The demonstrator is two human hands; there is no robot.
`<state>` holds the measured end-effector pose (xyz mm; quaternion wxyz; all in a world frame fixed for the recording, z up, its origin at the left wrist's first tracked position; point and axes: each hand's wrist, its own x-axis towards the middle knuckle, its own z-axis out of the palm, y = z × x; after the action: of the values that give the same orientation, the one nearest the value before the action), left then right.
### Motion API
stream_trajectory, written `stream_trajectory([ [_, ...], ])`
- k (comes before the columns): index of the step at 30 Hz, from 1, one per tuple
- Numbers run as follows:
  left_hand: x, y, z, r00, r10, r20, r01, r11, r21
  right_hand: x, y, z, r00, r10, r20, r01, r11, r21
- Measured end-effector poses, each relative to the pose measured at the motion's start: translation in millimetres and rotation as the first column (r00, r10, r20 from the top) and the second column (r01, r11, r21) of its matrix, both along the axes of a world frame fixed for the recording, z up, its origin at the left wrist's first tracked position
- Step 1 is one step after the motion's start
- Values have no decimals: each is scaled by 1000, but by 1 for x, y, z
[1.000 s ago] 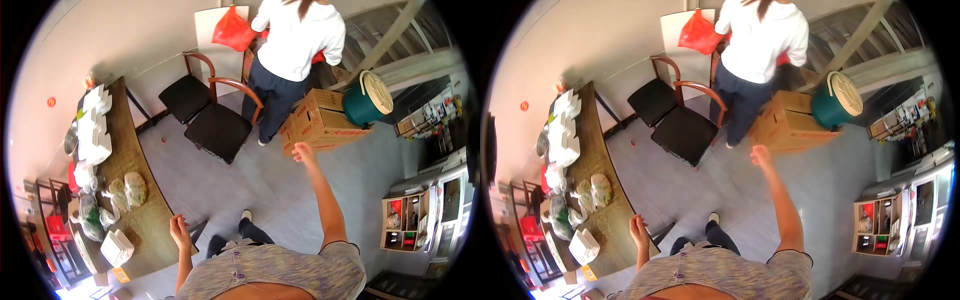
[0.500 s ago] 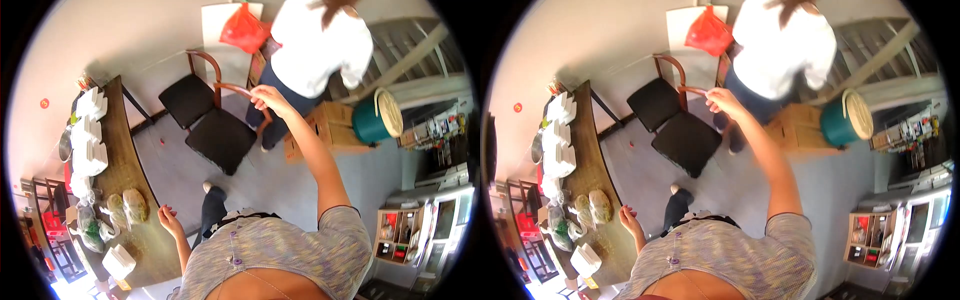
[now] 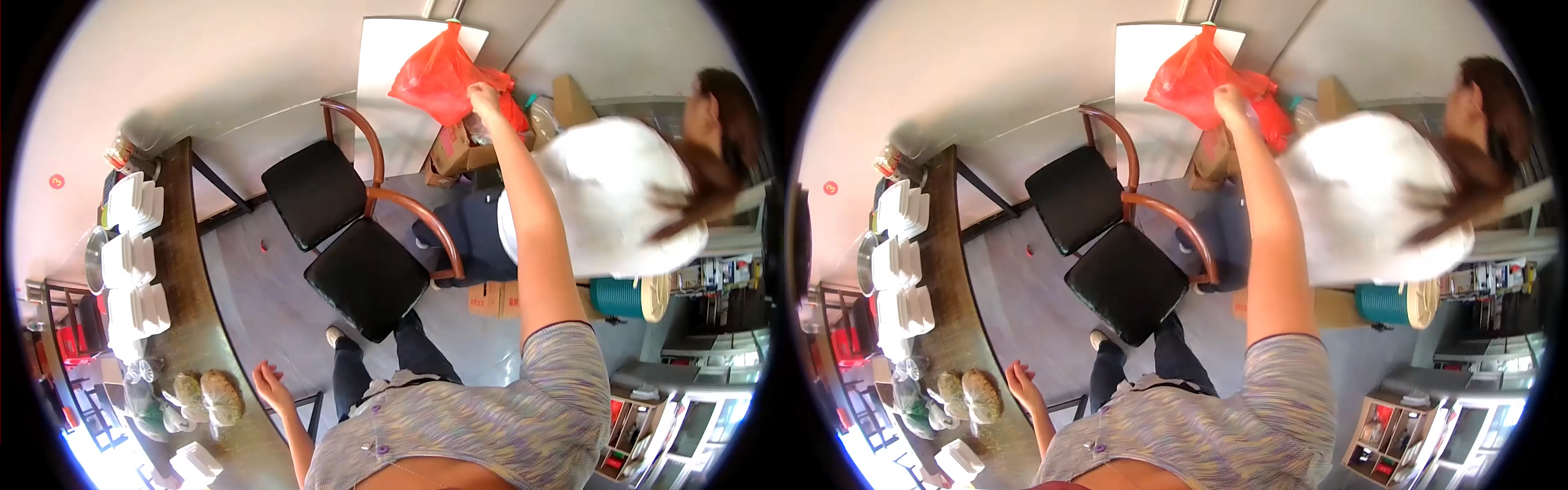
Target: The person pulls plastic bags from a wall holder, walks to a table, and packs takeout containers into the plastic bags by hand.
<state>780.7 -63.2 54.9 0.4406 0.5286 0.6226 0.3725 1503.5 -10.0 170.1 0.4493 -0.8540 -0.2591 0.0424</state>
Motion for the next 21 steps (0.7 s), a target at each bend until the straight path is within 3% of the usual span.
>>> stream_trajectory([
  [3,21,-34,-4,986,117,-117,-122,992,-37,83,35,-17,960,-101,262,105,995,-1],
  [5,41,-59,-3,970,158,-186,-166,986,-26,114,51,-13,956,-124,265,130,992,-5],
  [7,67,-78,-1,949,191,-253,-227,966,-126,171,71,-45,927,-151,344,113,985,127],
  [8,79,-83,-2,957,164,-240,-204,967,-150,189,74,-53,929,-127,349,99,990,98],
  [11,121,-81,9,974,86,-210,-130,970,-204,232,83,-67,960,-17,279,15,1000,8],
  [15,162,-66,26,968,-18,-252,-32,981,-191,259,98,-78,975,147,-169,-170,976,-132],
  [16,166,-65,27,966,-20,-257,-32,980,-196,253,99,-74,974,112,-195,-155,963,-220],
  [19,173,-65,28,972,-19,-235,-35,974,-224,257,104,-76,755,425,-499,-494,870,-7],
  [21,176,-65,25,976,-17,-216,-36,971,-238,251,116,-69,856,446,-260,-513,793,-328],
])
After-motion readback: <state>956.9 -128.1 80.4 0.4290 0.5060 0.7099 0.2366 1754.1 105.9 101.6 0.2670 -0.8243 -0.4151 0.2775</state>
